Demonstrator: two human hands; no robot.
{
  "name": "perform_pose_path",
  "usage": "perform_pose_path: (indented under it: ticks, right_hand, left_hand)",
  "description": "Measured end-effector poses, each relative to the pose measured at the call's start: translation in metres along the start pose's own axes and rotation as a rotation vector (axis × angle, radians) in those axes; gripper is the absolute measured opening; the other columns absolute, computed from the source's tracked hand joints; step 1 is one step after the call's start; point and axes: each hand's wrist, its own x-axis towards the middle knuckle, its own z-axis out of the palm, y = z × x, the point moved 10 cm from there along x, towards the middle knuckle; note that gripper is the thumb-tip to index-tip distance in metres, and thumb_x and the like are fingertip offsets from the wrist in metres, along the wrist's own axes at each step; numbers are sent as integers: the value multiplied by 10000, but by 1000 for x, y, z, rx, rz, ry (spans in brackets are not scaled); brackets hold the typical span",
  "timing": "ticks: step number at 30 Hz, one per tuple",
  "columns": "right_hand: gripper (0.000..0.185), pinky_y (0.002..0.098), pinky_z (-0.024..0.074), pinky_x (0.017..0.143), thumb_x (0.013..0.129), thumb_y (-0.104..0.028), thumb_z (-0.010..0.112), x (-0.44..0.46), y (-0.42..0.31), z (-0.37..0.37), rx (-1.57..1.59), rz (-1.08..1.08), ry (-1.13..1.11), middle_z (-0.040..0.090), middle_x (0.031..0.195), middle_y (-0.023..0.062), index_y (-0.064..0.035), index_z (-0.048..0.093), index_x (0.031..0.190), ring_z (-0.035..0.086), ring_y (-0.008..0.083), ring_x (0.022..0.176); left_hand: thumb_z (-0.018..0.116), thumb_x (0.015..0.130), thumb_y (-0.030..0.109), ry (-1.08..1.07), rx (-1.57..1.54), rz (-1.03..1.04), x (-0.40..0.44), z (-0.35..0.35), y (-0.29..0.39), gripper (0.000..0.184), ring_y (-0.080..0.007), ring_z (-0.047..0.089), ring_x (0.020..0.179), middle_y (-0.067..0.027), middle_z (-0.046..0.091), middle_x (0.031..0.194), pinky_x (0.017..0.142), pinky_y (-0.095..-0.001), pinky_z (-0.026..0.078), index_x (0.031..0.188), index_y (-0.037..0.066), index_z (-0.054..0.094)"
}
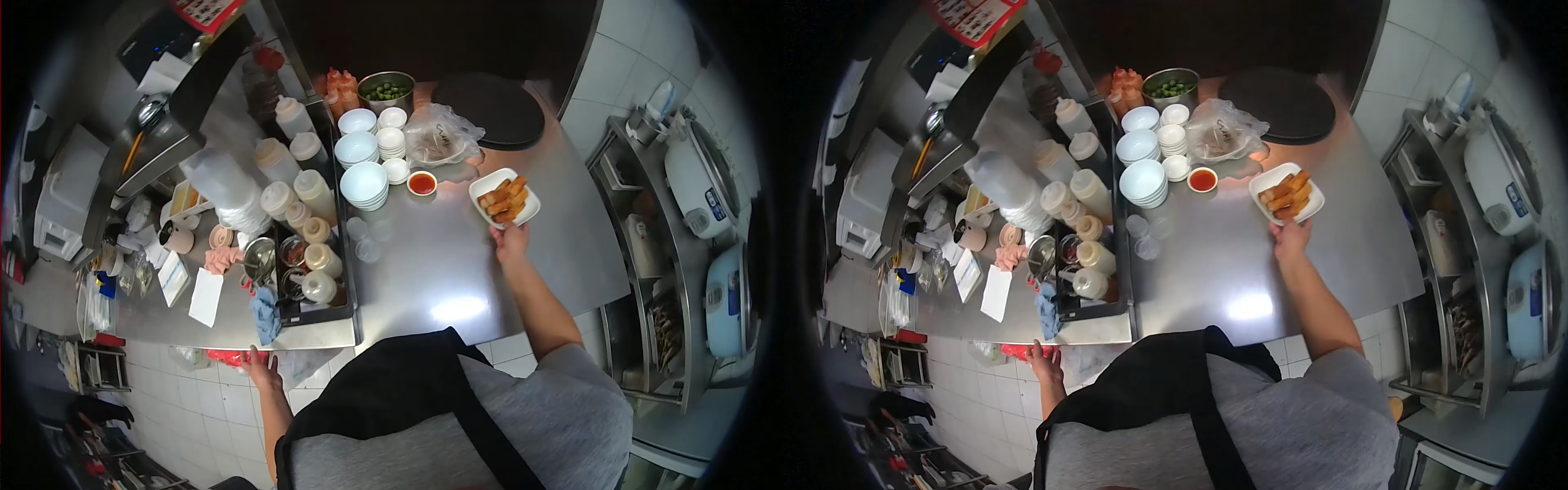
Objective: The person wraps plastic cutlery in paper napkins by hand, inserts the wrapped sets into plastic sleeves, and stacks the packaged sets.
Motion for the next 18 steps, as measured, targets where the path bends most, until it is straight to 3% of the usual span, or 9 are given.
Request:
perform_pose_path:
  ticks: [2, 5, 6, 9, 14, 18]
  right_hand:
    - [560, 359, 594, 660, 842, 80, 443, 30, -33, 2, -45, -42, 45, 511, 1194, 151, -99, 289, 1349, 627, 272, 913]
    - [547, 358, 597, 677, 839, 85, 450, 84, -77, 26, -67, -95, -43, 525, 1181, 152, -95, 316, 1338, 628, 272, 921]
    - [539, 356, 598, 678, 839, 86, 449, 102, -89, 37, -76, -117, -54, 528, 1177, 153, -89, 324, 1333, 628, 275, 923]
    - [520, 354, 601, 685, 838, 91, 446, 159, -112, 75, -81, -170, -70, 532, 1174, 159, -69, 341, 1321, 626, 281, 932]
    - [496, 379, 603, 704, 831, 112, 444, 235, -103, 136, 3, -212, -87, 523, 1194, 160, -30, 374, 1302, 625, 278, 934]
    - [447, 384, 600, 720, 781, 132, 552, 287, -68, 168, 45, -172, -40, 563, 1135, 140, -6, 483, 1201, 620, 267, 935]
  left_hand:
    - [605, 883, 336, 23, 36, 2, 2, 17, 2, 713, -338, 374, 1250, -97, 251, 1463, 969, -509, 371, 1435, 244, 162]
    - [587, 896, 329, 183, 142, 50, -11, 40, 13, 732, -326, 297, 1315, -110, 182, 1504, 1005, -529, 330, 1453, 194, 132]
    - [556, 917, 303, 186, 177, 167, 21, 27, 2, 736, -301, 222, 1363, -132, 123, 1524, 1077, -482, 257, 1461, 108, 100]
    - [532, 931, 267, 238, 293, 430, 25, 31, 4, 736, -279, 181, 1385, -153, 97, 1528, 1123, -407, 183, 1459, 40, 72]
    - [368, 975, 411, 307, 396, 432, 20, 30, 6, 686, -300, 152, 1400, -181, 79, 1527, 1135, -397, 169, 1459, 30, 66]
    - [344, 981, 425, 312, 346, 403, 7, 38, 10, 676, -311, 173, 1394, -184, 94, 1524, 1132, -386, 175, 1457, 21, 86]
